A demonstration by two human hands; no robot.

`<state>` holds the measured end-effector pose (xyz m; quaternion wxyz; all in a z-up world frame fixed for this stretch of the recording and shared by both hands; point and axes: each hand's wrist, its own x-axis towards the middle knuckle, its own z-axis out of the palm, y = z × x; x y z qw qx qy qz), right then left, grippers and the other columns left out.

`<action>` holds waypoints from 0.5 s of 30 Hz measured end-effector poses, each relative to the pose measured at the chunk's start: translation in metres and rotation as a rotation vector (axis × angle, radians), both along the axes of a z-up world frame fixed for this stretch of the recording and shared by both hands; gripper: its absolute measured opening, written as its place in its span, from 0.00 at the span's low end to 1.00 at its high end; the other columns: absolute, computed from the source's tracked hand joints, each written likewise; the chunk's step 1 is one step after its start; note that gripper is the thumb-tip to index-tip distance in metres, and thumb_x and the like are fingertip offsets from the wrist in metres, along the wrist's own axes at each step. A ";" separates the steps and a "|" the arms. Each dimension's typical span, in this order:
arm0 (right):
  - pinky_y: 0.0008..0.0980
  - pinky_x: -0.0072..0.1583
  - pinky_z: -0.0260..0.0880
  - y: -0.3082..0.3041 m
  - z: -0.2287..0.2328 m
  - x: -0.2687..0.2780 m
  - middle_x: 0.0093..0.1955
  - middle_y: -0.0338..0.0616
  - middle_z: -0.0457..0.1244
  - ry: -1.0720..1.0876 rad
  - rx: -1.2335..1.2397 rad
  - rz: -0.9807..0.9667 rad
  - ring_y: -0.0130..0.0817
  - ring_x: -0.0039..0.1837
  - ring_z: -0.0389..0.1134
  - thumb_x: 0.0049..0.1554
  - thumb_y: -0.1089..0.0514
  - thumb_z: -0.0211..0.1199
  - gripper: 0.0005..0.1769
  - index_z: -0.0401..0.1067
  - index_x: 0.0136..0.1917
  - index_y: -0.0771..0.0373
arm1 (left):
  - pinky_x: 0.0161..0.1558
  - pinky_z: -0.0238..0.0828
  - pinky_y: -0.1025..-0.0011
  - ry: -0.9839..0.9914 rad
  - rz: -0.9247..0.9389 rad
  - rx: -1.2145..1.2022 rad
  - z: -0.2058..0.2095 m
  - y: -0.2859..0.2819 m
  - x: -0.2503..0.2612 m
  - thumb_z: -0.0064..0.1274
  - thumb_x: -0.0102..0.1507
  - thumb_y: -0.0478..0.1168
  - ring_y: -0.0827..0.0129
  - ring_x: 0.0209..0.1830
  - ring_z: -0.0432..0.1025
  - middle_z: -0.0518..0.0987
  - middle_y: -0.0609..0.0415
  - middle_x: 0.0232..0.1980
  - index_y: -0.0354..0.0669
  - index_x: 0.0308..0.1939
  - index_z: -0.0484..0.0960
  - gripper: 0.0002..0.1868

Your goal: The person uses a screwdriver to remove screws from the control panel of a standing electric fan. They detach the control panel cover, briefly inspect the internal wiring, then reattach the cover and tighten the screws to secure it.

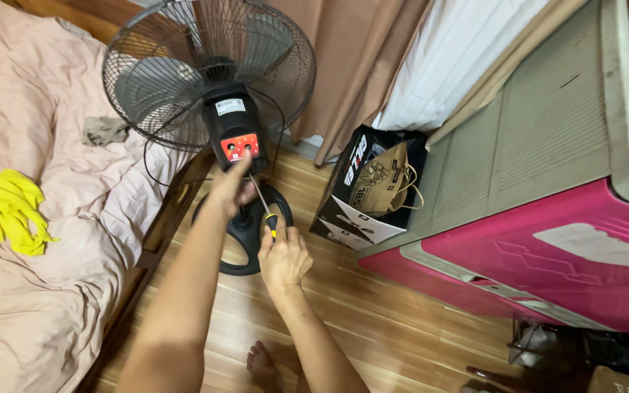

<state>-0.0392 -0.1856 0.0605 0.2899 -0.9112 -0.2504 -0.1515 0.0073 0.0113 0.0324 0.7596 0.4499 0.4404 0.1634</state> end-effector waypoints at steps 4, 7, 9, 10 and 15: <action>0.50 0.41 0.72 0.004 0.005 0.000 0.44 0.50 0.67 0.042 -0.017 0.019 0.50 0.44 0.71 0.58 0.49 0.61 0.23 0.76 0.62 0.64 | 0.24 0.74 0.78 0.087 0.016 0.113 -0.008 -0.041 -0.016 0.69 0.58 0.51 0.77 0.23 0.73 0.80 0.56 0.31 0.38 0.40 0.81 0.21; 0.50 0.43 0.72 0.007 0.000 -0.001 0.45 0.51 0.67 0.081 -0.044 0.032 0.51 0.45 0.70 0.60 0.48 0.59 0.23 0.75 0.63 0.64 | 0.23 0.71 0.78 0.110 0.089 0.227 -0.010 -0.048 -0.019 0.68 0.58 0.41 0.75 0.20 0.73 0.81 0.53 0.26 0.32 0.30 0.84 0.14; 0.50 0.46 0.72 0.006 -0.008 0.000 0.45 0.51 0.66 0.127 0.027 0.066 0.51 0.47 0.70 0.62 0.48 0.58 0.24 0.74 0.65 0.63 | 0.23 0.71 0.78 0.109 0.097 0.280 -0.008 -0.044 -0.017 0.67 0.59 0.37 0.75 0.20 0.73 0.81 0.53 0.25 0.31 0.28 0.84 0.11; 0.50 0.47 0.72 0.004 -0.014 -0.001 0.45 0.51 0.66 0.153 0.063 0.083 0.51 0.47 0.71 0.63 0.48 0.57 0.24 0.74 0.66 0.63 | 0.23 0.72 0.78 0.104 0.100 0.279 -0.007 -0.040 -0.016 0.66 0.58 0.36 0.75 0.20 0.73 0.81 0.53 0.25 0.31 0.28 0.84 0.10; 0.33 0.35 0.61 -0.006 -0.039 0.017 0.45 0.44 0.69 1.217 0.662 0.121 0.36 0.37 0.66 0.63 0.40 0.56 0.22 0.73 0.61 0.55 | 0.23 0.69 0.76 0.080 0.104 0.321 -0.007 -0.036 -0.020 0.63 0.60 0.33 0.75 0.19 0.72 0.81 0.53 0.25 0.30 0.29 0.85 0.08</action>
